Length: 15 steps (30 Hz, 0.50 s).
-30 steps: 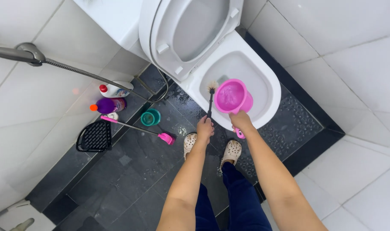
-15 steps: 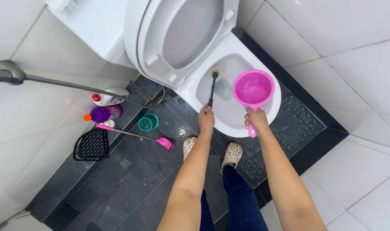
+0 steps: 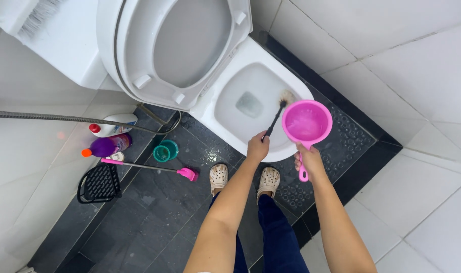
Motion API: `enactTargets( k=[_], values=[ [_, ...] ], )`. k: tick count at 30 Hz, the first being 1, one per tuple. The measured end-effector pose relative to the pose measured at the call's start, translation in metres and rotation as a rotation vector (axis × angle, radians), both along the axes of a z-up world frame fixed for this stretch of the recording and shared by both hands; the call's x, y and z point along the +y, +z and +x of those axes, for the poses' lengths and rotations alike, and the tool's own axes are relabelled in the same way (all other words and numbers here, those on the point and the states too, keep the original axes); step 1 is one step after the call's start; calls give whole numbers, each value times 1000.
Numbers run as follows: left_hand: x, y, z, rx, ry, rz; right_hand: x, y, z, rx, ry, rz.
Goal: The person fills a pink scoop with water from a sink, then uses a toilet brush to scrub the inside of a toilet bowl. They pour water from the scoop into the toilet and continue scrubbing the bowl with the brush.
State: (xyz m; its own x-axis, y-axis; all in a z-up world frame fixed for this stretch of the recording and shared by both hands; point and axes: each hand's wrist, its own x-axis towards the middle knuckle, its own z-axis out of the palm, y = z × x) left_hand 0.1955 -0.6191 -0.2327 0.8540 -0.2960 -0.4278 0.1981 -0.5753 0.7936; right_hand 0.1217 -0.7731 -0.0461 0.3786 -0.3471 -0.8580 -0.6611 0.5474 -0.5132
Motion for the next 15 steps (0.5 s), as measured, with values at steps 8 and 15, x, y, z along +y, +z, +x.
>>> enactTargets(
  k=[8, 15],
  values=[
    [-34, 74, 44, 228, 487, -74, -16, -4, -30, -4, -5, 20],
    [-27, 36, -47, 83, -51, 135, -23, 3, -45, 28, 45, -43]
  ],
)
